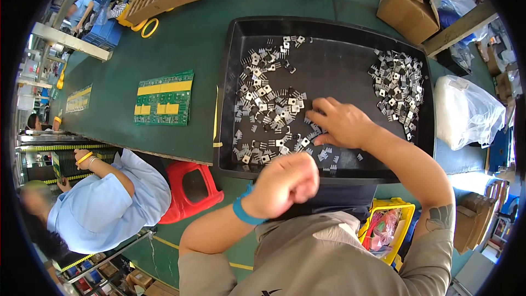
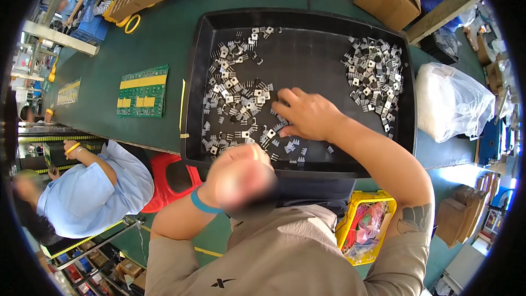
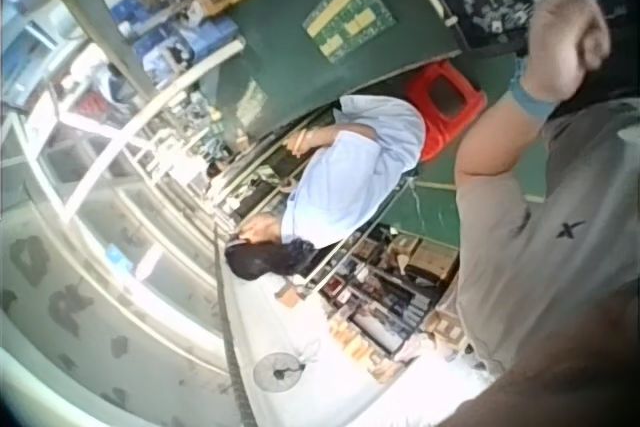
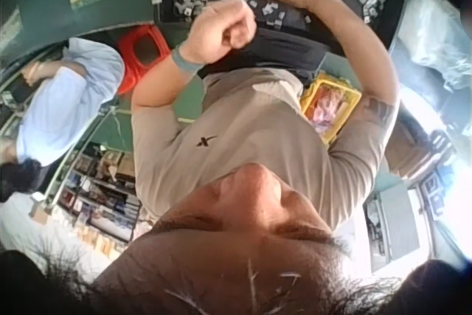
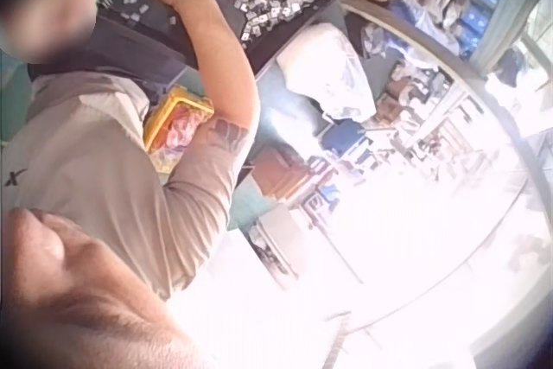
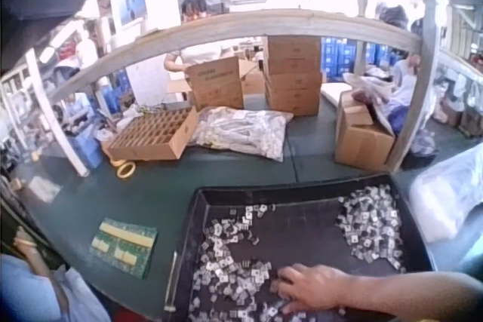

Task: The person picks small black electronic components from a black tray and inserts them into a white plastic housing. The person handles the components one at a time, using both hands to align and press the parts together. The assembled units are placed back into the tray.

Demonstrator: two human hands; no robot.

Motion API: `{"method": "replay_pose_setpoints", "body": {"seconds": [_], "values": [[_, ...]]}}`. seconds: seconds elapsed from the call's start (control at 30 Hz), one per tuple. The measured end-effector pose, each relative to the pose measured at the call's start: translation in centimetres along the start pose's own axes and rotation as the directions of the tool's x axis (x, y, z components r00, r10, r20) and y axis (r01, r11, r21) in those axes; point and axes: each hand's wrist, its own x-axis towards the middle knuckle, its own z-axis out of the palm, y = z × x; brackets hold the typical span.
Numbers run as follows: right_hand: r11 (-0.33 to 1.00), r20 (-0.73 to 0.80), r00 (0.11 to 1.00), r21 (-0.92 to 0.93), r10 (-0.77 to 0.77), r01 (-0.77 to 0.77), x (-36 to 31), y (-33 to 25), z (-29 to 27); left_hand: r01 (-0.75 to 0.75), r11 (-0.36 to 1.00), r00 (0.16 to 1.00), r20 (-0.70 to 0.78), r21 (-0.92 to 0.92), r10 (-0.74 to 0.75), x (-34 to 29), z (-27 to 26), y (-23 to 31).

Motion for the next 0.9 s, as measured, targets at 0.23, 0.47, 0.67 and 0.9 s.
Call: {"method": "replay_pose_setpoints", "body": {"seconds": [0.23,0.47,0.67,0.9], "values": [[0.989,-0.065,0.994,-0.128,-0.085,0.076,-1.7,-1.5,2.0,-0.022,0.996,0.941,-0.339,-0.081,-0.007,3.8,-3.9,2.1],[0.983,-0.072,0.995,-0.171,-0.075,0.062,-2.8,-2.6,2.2,0.222,0.969,0.92,-0.352,0.106,-0.172,5.9,-3.6,1.4],[0.9,-0.288,0.936,0.432,0.201,-0.061,-2.4,-2.3,-0.6,0.317,0.941,0.896,-0.364,0.121,-0.255,7.1,-3.6,0.9],[0.794,-0.409,0.857,0.608,0.312,0.002,-0.7,-3.1,-4.0,0.285,0.954,0.922,-0.299,0.091,-0.247,7.9,-2.6,1.3]]}}
